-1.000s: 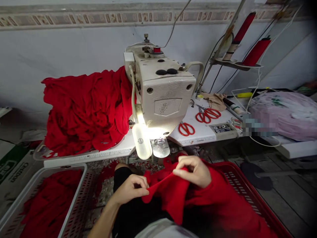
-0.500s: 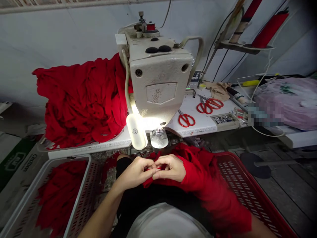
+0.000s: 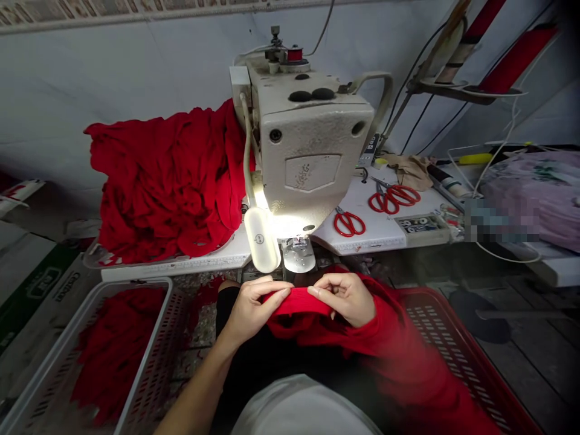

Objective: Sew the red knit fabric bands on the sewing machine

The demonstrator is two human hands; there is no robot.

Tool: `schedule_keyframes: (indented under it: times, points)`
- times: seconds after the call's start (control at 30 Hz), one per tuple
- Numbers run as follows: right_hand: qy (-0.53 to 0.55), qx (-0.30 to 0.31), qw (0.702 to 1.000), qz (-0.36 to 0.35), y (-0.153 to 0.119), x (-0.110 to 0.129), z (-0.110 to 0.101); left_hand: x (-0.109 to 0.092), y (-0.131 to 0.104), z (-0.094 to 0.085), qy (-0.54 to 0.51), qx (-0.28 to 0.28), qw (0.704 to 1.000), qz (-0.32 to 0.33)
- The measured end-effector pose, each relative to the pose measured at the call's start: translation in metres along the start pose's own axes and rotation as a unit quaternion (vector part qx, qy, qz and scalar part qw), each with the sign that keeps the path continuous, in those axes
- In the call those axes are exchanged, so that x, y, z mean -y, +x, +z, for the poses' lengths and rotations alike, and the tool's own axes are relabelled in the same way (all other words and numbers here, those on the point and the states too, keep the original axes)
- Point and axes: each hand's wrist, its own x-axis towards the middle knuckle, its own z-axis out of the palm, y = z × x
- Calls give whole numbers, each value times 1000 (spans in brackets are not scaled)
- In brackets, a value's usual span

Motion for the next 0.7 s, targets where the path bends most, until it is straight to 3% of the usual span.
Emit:
schedule_keyframes:
  times: [0.13,0.23,0.57,0.7]
  points:
    - [-95,-54,986,-129,-3,20,0,-1,4,-8,107,-3,989,97]
    - [-130,-69,976,-163,0,32,-1,-5,8,-10,118,-10,987,110]
    - [17,-91,995,-49,24,21,-6,-20,34,-7,29,-89,995,-41]
    - [57,-106,992,-32,32,19,-12,-24,47,-4,-25,-123,989,-79]
